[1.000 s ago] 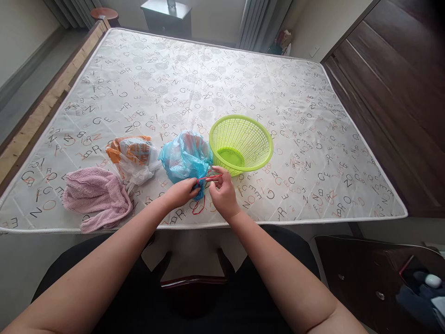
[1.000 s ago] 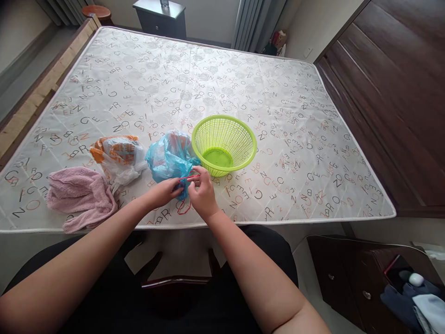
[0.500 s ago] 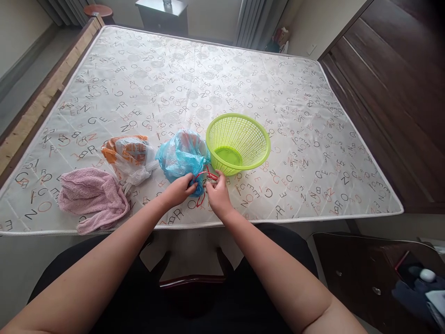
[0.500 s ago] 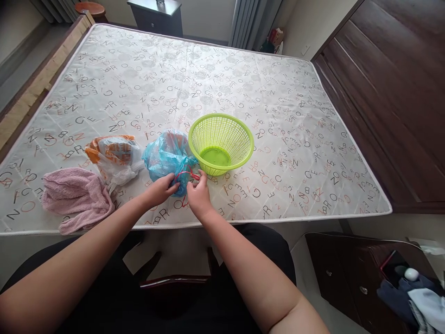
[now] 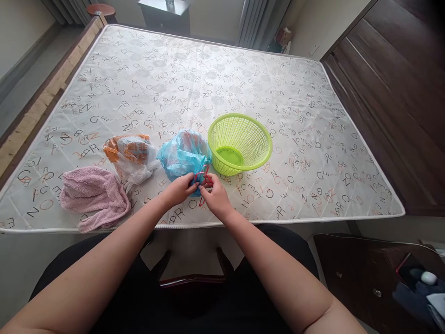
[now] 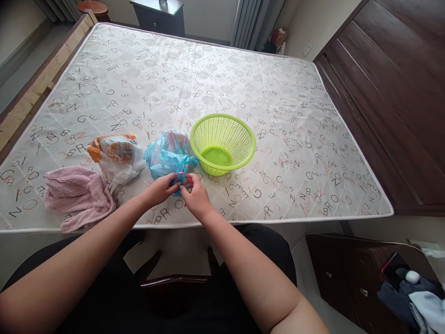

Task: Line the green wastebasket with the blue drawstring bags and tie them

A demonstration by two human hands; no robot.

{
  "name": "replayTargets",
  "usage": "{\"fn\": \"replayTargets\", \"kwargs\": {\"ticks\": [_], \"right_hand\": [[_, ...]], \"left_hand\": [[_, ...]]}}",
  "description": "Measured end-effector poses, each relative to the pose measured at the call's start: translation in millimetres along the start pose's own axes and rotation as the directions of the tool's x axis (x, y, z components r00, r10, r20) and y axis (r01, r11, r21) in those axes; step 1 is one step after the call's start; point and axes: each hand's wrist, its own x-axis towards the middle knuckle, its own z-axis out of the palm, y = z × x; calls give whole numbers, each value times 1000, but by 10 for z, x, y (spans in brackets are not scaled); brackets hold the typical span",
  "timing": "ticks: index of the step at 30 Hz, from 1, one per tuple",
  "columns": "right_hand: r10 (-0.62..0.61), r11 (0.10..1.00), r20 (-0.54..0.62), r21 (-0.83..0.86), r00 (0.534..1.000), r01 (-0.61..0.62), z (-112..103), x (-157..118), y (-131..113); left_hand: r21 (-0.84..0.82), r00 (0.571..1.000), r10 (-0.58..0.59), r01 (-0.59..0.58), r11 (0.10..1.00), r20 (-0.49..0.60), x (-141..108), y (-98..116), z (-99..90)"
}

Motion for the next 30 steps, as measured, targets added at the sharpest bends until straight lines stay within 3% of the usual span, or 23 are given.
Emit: {"fn": "replayTargets", "kwargs": {"ticks": [7,17,30], "right_hand": [[7,1000,9,-9,1000,-7,1,20,36],[31,999,39,-20,999,-30,-13,49,74],[37,994,98,-103,995,-26,-5,53,113]], "left_hand": [[53,996,66,-69,996,59,-32,13,-5],[120,984,172,-176,977,46,-50,12,-28],[193,976,212,-217,957,49,-69,39,-45]]}}
